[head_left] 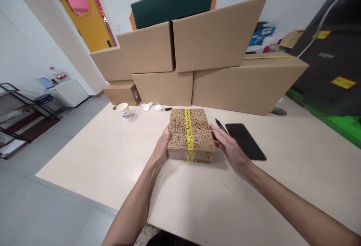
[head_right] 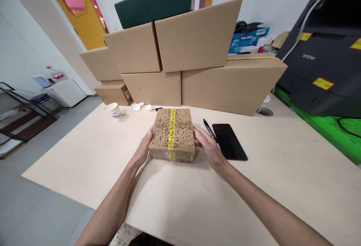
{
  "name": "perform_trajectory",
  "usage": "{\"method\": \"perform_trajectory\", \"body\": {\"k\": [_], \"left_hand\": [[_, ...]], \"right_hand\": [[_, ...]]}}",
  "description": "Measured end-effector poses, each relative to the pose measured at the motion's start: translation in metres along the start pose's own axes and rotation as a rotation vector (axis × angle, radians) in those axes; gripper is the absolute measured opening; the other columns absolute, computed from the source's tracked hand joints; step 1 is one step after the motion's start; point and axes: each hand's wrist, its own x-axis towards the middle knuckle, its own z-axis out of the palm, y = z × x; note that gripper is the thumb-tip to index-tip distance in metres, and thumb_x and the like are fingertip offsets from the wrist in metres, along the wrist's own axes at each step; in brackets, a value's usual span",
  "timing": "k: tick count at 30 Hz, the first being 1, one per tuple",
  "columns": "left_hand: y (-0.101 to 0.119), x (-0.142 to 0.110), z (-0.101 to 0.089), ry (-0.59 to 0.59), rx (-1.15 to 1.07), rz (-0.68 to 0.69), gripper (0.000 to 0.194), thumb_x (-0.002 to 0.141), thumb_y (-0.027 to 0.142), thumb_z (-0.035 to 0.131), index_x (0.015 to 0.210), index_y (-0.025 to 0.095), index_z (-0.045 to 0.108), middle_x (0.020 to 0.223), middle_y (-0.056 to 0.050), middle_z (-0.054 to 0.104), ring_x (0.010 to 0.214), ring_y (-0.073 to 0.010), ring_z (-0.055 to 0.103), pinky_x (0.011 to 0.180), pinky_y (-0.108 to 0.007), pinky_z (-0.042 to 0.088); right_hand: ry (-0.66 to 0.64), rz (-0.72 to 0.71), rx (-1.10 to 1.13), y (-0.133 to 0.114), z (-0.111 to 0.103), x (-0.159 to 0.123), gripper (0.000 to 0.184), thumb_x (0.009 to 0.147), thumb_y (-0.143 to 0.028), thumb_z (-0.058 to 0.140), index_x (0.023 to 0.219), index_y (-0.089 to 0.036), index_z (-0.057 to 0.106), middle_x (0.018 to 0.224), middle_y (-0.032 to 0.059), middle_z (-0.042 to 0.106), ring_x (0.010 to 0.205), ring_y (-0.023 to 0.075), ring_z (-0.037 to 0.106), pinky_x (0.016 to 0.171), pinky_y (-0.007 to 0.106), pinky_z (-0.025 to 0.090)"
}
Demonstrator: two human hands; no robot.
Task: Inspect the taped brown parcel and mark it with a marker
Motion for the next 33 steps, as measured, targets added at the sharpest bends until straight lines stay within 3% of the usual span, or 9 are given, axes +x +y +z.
{"method": "perform_trajectory", "body": {"k": [3, 6, 10, 15, 19, 22, 25, 29, 33], "left_hand": [[0.001, 0.0, 0.001, -0.022, -0.083, -0.002, 0.082, 0.089, 0.073, 0.066, 0.154, 0.025, 0.055, 0.171, -0.008, 0.042, 0.163, -0.0349, 0.03, 0.134, -0.051, 0.024], [0.003, -0.001, 0.001, -0.006, -0.162, 0.099, 0.078, 0.09, 0.071, 0.067, 0.154, 0.027, 0.054, 0.173, -0.007, 0.04, 0.163, -0.0333, 0.03, 0.133, -0.048, 0.028], [0.009, -0.001, 0.001, 0.062, -0.261, 0.151, 0.073, 0.09, 0.075, 0.063, 0.144, 0.026, 0.062, 0.164, -0.008, 0.053, 0.159, -0.0334, 0.038, 0.13, -0.048, 0.035], [0.014, 0.005, -0.006, 0.184, -0.305, 0.091, 0.074, 0.091, 0.083, 0.051, 0.129, 0.023, 0.071, 0.147, -0.009, 0.069, 0.153, -0.0339, 0.048, 0.127, -0.051, 0.04], [0.009, 0.013, -0.021, 0.307, -0.297, -0.018, 0.07, 0.093, 0.08, 0.051, 0.126, 0.022, 0.073, 0.141, -0.009, 0.073, 0.154, -0.0313, 0.048, 0.127, -0.047, 0.04], [0.004, 0.016, -0.03, 0.363, -0.255, -0.102, 0.068, 0.098, 0.076, 0.047, 0.132, 0.023, 0.071, 0.144, -0.008, 0.072, 0.153, -0.0303, 0.05, 0.125, -0.048, 0.043], [0.002, 0.018, -0.033, 0.434, -0.216, -0.17, 0.066, 0.102, 0.073, 0.04, 0.136, 0.025, 0.069, 0.14, -0.007, 0.074, 0.146, -0.0311, 0.057, 0.12, -0.049, 0.046], [-0.001, 0.016, -0.028, 0.312, -0.207, -0.23, 0.073, 0.1, 0.078, 0.039, 0.134, 0.023, 0.07, 0.134, -0.011, 0.076, 0.129, -0.0324, 0.068, 0.102, -0.045, 0.057], [-0.009, 0.012, -0.012, 0.172, -0.198, -0.366, 0.079, 0.092, 0.086, 0.046, 0.121, 0.018, 0.073, 0.11, -0.013, 0.08, 0.095, -0.0267, 0.076, 0.072, -0.033, 0.059]], "right_hand": [[-0.025, -0.023, 0.004, -0.005, 0.001, -0.002, 0.061, 0.095, -0.066, 0.062, 0.146, -0.032, 0.063, 0.162, 0.0071, 0.056, 0.15, 0.0323, 0.051, 0.122, 0.055, 0.046], [-0.029, -0.125, 0.041, -0.016, 0.001, -0.004, 0.061, 0.098, -0.064, 0.056, 0.151, -0.033, 0.058, 0.162, 0.0068, 0.056, 0.152, 0.0308, 0.05, 0.125, 0.055, 0.042], [-0.068, -0.311, 0.027, -0.027, -0.001, -0.013, 0.061, 0.1, -0.062, 0.053, 0.154, -0.034, 0.054, 0.162, 0.0062, 0.055, 0.154, 0.032, 0.047, 0.125, 0.058, 0.042], [-0.283, -0.519, -0.258, -0.038, -0.002, -0.036, 0.06, 0.104, -0.059, 0.05, 0.16, -0.039, 0.048, 0.166, 0.0017, 0.05, 0.157, 0.0312, 0.042, 0.129, 0.057, 0.036], [-0.493, -0.827, -0.555, -0.041, 0.009, -0.048, 0.07, 0.103, -0.039, 0.06, 0.168, -0.038, 0.033, 0.169, 0.0049, 0.046, 0.159, 0.0285, 0.039, 0.129, 0.053, 0.036], [-0.534, -1.018, -0.723, -0.03, 0.02, -0.051, 0.079, 0.099, -0.028, 0.067, 0.169, -0.03, 0.031, 0.168, 0.0113, 0.047, 0.16, 0.0295, 0.036, 0.127, 0.053, 0.039], [-0.523, -1.102, -0.818, -0.015, 0.027, -0.052, 0.076, 0.099, -0.027, 0.066, 0.168, -0.025, 0.034, 0.168, 0.015, 0.046, 0.162, 0.0308, 0.032, 0.126, 0.055, 0.041], [-0.449, -1.141, -0.878, -0.011, 0.028, -0.052, 0.077, 0.099, -0.028, 0.067, 0.168, -0.024, 0.034, 0.172, 0.0149, 0.038, 0.165, 0.0309, 0.023, 0.13, 0.057, 0.034], [-0.402, -1.105, -0.862, -0.026, 0.017, -0.051, 0.078, 0.098, -0.033, 0.068, 0.168, -0.032, 0.034, 0.173, 0.0101, 0.037, 0.162, 0.0337, 0.03, 0.132, 0.061, 0.025]]}}
